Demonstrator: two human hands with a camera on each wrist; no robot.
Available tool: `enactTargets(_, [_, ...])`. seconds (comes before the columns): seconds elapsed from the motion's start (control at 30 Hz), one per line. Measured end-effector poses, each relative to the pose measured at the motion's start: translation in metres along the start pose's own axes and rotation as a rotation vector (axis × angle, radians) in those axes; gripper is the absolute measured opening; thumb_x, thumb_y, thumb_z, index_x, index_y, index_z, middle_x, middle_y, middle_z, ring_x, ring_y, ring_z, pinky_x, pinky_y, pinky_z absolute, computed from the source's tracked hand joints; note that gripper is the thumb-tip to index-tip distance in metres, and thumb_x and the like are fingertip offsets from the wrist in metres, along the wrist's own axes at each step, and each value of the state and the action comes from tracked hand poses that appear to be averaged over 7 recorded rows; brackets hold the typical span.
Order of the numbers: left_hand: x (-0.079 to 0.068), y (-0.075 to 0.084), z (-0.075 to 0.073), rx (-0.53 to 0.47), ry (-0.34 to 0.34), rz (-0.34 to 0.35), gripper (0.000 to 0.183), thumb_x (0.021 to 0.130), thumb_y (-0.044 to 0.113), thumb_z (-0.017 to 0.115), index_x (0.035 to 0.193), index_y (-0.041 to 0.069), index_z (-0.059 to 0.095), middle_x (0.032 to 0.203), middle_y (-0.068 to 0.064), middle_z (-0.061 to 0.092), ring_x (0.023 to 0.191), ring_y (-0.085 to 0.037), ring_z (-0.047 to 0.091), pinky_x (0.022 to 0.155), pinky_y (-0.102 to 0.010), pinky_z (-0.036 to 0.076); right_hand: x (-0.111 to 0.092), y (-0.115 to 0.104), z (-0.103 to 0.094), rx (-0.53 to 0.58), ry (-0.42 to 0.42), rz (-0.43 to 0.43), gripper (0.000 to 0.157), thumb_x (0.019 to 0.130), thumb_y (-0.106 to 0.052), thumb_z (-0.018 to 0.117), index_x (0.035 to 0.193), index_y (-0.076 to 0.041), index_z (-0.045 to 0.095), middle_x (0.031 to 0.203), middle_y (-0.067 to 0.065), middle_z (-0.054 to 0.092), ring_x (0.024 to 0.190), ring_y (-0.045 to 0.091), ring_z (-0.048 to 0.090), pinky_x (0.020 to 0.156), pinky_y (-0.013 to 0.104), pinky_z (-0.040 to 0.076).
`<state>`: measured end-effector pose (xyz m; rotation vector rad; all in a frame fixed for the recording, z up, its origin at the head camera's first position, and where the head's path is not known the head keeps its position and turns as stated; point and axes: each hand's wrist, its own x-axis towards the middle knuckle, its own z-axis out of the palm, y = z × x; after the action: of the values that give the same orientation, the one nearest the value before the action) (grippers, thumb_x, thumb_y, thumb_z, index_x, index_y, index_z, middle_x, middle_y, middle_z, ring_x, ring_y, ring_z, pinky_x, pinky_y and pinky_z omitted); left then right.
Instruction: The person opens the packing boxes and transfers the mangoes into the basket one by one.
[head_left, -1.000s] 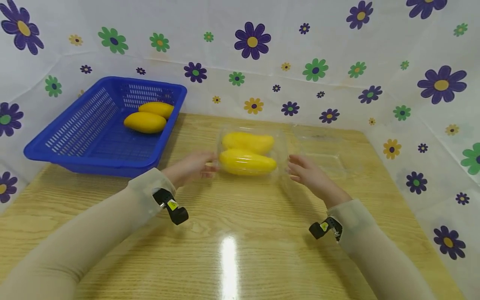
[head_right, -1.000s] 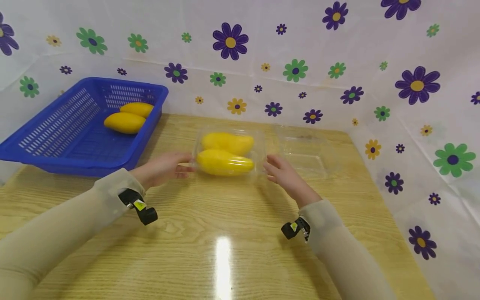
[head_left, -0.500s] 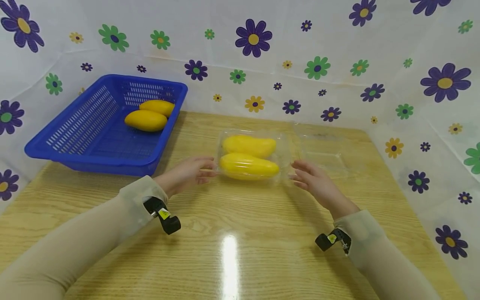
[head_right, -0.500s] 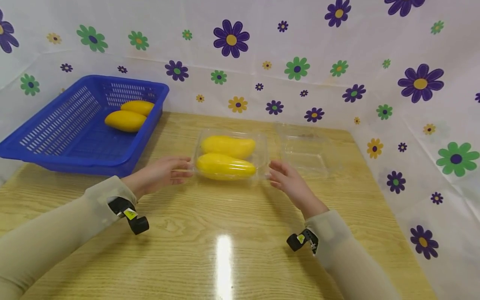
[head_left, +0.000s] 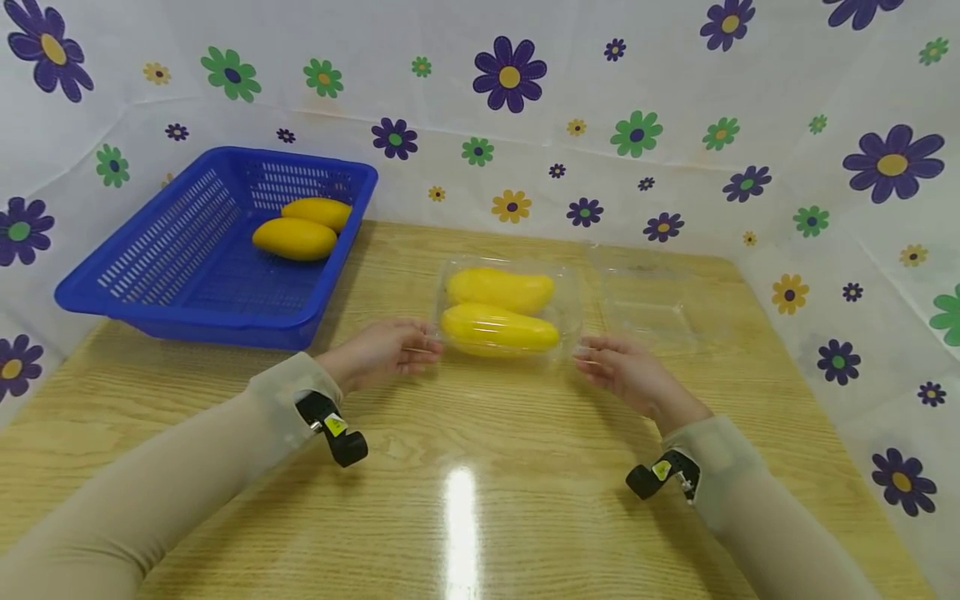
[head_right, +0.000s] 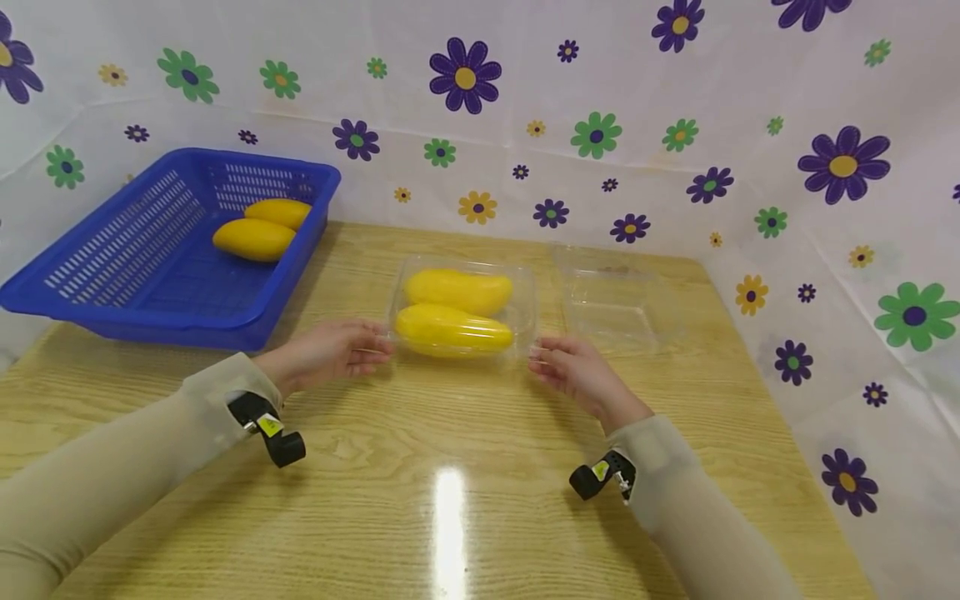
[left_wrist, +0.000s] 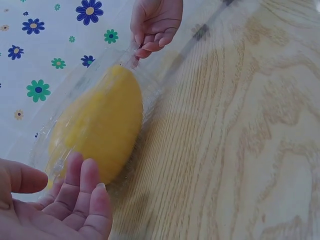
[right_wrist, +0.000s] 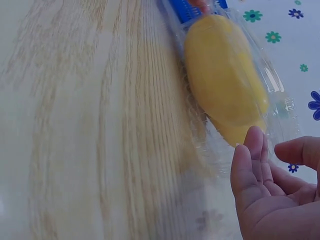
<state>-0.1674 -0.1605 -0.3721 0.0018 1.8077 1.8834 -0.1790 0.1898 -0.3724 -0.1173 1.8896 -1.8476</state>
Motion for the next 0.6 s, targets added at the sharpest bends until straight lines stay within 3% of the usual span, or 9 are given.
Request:
enactTargets(0.33, [0.0016, -0.0039, -0.0018, 0.009, 0.000, -0.007, 0.027, 0.101, 0.011, 0.037, 0.122, -0.004, 0.045, 0.117, -0.019, 0.055, 0.103, -0.023, 0.058, 0.094, -0.037, 0.044, 0.0005, 0.0048, -0.0001, 0.069, -0.024, 0.044, 0.046, 0.100, -0.007, 0.039, 0.141, 0.010, 0.025, 0.102, 0.002, 0.061, 0.088, 0.009, 0.062, 0.081, 0.024, 0.051])
enactTargets(0.6, [0.0024, -0.0067, -0.0015, 0.018, 0.001, 0.002, 0.024, 0.101, 0.011, 0.038, 0.117, -0.004, 0.046, 0.109, -0.013, 0.057, 0.101, -0.021, 0.057, 0.088, -0.032, 0.046, -0.0006, 0.0081, -0.0010, 0.064, -0.030, 0.038, 0.040, 0.101, -0.010, 0.038, 0.135, 0.010, 0.032, 0.100, 0.000, 0.061, 0.089, 0.009, 0.061, 0.083, 0.025, 0.050])
